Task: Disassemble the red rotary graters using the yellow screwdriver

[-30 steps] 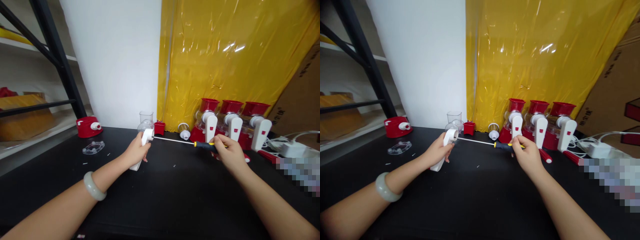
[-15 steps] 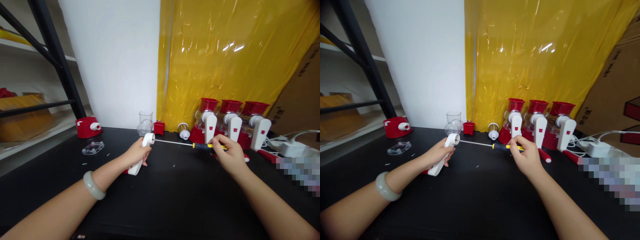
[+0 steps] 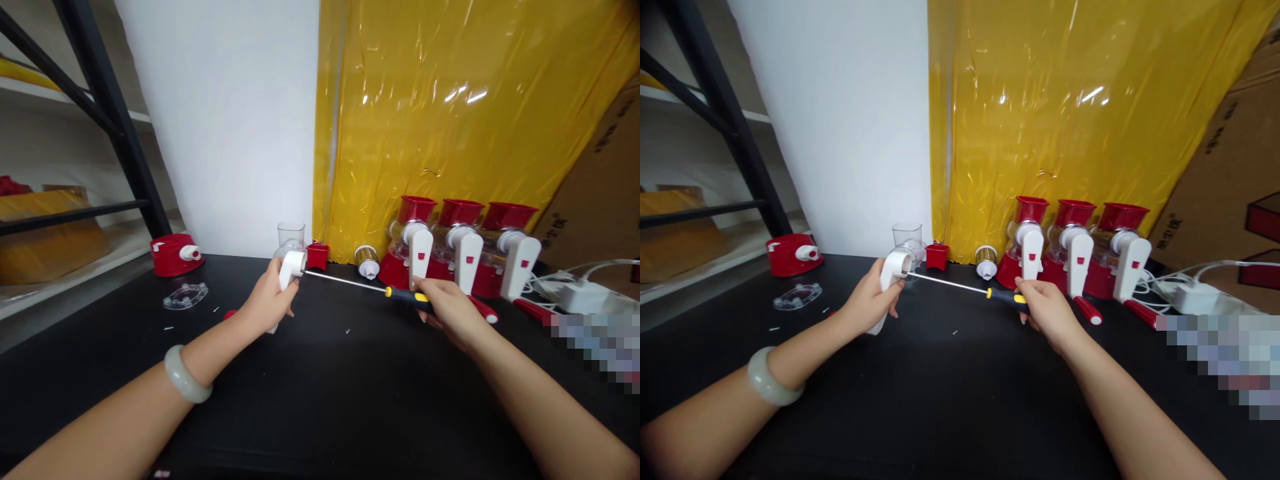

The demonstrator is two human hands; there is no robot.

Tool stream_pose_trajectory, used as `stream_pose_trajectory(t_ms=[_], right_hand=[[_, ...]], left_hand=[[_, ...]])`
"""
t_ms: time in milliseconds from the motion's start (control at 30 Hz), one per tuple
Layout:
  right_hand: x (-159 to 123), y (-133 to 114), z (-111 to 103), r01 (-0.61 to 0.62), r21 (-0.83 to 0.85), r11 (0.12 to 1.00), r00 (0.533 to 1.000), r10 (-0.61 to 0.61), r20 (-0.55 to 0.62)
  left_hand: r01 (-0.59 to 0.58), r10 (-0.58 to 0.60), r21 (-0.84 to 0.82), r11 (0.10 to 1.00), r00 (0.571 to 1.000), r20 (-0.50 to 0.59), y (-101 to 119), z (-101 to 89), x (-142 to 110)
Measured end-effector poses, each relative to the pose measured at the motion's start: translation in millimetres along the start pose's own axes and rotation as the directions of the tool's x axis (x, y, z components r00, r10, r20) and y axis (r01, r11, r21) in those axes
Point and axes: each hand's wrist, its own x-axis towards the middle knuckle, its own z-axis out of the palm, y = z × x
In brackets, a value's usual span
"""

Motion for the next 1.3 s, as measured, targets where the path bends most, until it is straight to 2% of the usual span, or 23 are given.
stream_pose_trajectory(t_ms=[200,500,733,900,1100,1300], right_hand=[[2.7,7.3,-3.2,0.168,-0.193,0.967,0.980,-0.185,-0.071],[-2.0,1.5,-2.6,0.233,-0.316,0.920,0.959,-0.272,-0.084],[-7.0,-4.6,-1.6,0.314,-0.418,0.852,0.906,-0.400,-0.135],[-9.4,-6.6,-0.9,0.319,-0.470,0.823,0.891,-0.430,-0.148],[-11.7,-8.8,-0.3,0.392,-0.494,0.776,0.838,-0.523,-0.155],[-12.1,-9.2,0.1,0.427,-0.508,0.748,0.813,-0.564,-0.148]], left_hand=[[-0.001,0.001,0.032,0.999,1.000,0.013,1.1,-1.8,0.2],[0.003,-0.005,0.052,0.999,0.999,0.038,-4.3,-2.4,3.4],[0.044,-0.046,0.031,0.999,0.997,0.065,-3.9,-0.5,3.3],[0.101,-0.100,-0.006,0.995,0.991,0.093,-5.9,2.0,4.1],[0.203,-0.191,-0.074,0.976,0.971,0.142,-1.9,4.9,3.0],[0.250,-0.227,-0.108,0.962,0.955,0.188,-4.3,7.4,3.2]])
